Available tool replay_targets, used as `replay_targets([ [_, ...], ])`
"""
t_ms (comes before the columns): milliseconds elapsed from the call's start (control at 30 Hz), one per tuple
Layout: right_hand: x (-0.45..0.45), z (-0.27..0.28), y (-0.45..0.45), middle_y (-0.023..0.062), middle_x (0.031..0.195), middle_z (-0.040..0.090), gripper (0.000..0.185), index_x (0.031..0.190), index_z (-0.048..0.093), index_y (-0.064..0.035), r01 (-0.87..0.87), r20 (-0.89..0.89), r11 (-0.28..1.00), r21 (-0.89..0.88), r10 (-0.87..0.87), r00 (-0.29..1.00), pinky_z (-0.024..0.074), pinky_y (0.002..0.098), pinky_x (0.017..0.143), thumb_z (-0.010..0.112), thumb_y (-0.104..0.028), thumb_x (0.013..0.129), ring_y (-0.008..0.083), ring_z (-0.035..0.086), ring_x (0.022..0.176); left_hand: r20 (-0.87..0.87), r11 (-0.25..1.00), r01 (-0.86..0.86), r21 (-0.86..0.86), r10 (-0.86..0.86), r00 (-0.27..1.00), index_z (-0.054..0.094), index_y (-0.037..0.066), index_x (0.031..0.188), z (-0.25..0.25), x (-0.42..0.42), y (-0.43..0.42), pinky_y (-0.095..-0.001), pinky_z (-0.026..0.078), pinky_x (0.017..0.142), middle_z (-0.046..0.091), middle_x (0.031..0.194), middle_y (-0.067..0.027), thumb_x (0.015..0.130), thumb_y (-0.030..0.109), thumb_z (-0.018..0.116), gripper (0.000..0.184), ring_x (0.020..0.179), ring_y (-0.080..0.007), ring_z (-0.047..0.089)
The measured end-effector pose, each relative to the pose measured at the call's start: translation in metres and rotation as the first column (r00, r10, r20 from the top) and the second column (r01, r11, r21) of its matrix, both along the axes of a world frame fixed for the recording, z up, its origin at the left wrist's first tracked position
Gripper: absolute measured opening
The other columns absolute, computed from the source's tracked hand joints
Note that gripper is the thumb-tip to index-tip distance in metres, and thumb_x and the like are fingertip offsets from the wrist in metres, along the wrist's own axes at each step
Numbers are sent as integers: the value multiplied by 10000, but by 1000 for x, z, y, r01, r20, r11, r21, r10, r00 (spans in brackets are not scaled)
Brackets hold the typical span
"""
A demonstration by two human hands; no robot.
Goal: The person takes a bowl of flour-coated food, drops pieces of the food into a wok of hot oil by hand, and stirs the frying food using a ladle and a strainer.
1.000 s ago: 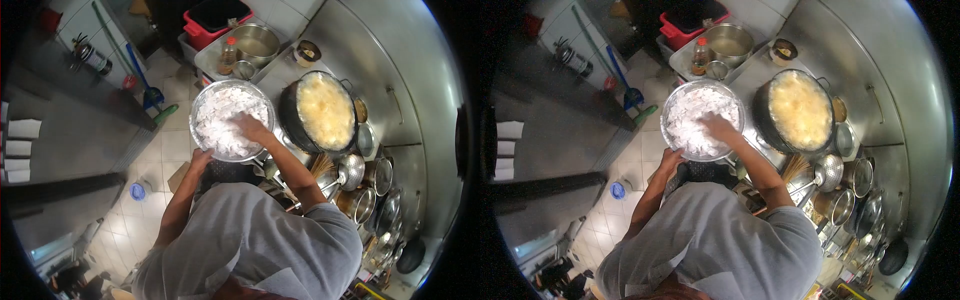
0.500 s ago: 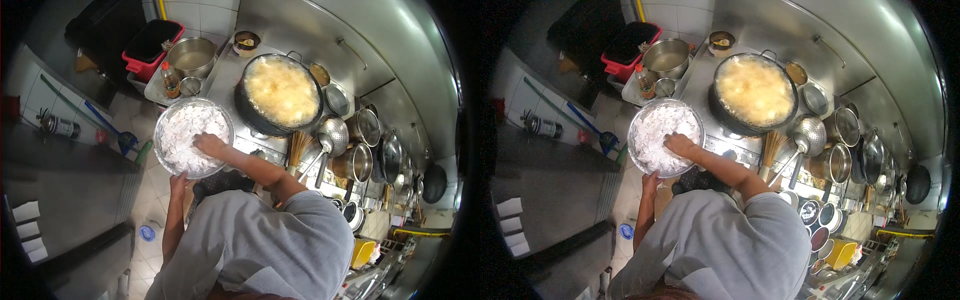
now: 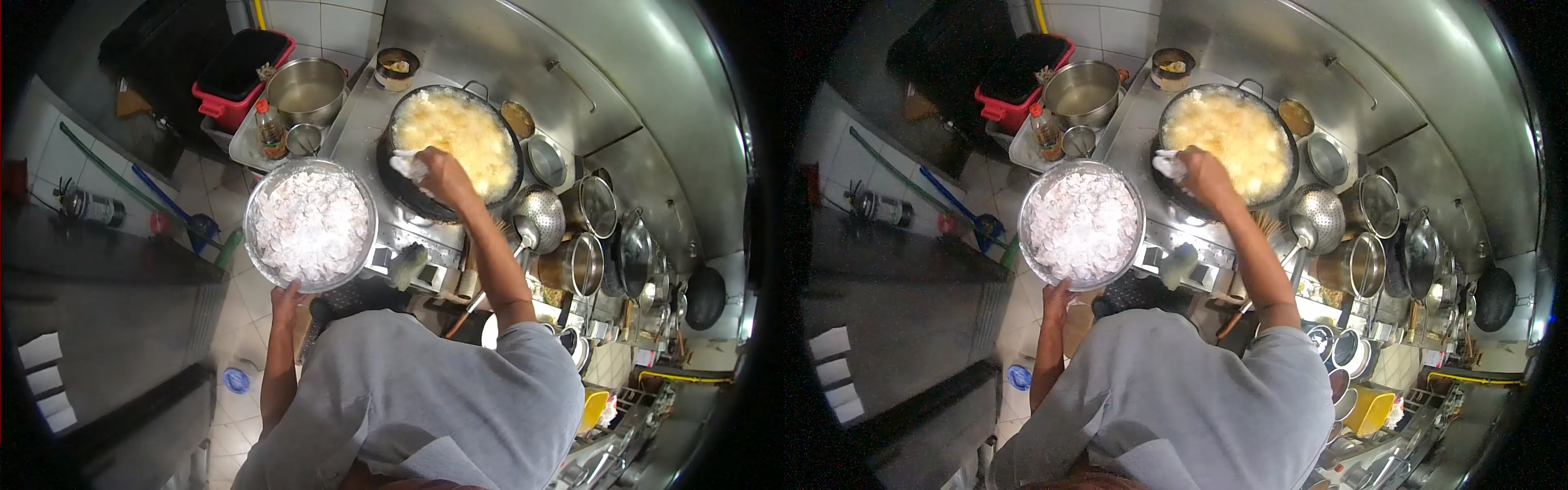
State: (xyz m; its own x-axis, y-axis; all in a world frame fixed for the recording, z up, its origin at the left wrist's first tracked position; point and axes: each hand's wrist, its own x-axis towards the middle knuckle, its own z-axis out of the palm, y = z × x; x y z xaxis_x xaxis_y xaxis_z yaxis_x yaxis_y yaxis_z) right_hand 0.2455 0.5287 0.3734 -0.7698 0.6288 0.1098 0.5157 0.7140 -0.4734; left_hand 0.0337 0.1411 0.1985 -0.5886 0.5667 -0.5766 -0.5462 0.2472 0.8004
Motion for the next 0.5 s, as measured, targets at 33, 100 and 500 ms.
replay_targets([
  [33,8,-9,15,178,938,626,325,983,652,-52,-23,33,994,108,20,999,508,417,804,732,-118,675,352,623,894,-15,1000,1,-3,-1,1000,511,-58,1196,0,0,0,-383,537,801,611,1092,-158,855,174,649,436,927,-259,634],
  [100,15,-33,38,182,930,627,296,945,653,-50,-39,89,989,142,26,996,513,418,791,733,-136,673,348,626,885,-6,1000,-3,0,3,1000,513,-58,1195,-1,0,-1,-380,538,801,612,1091,-160,857,175,647,432,929,-259,634],
  [500,34,-86,105,220,913,617,258,944,638,-25,-134,237,966,223,80,968,514,421,759,699,-175,743,357,626,860,-26,1000,-10,15,11,1000,526,-80,1159,5,3,2,-363,554,773,625,1048,-166,863,150,639,392,891,-246,647],
])
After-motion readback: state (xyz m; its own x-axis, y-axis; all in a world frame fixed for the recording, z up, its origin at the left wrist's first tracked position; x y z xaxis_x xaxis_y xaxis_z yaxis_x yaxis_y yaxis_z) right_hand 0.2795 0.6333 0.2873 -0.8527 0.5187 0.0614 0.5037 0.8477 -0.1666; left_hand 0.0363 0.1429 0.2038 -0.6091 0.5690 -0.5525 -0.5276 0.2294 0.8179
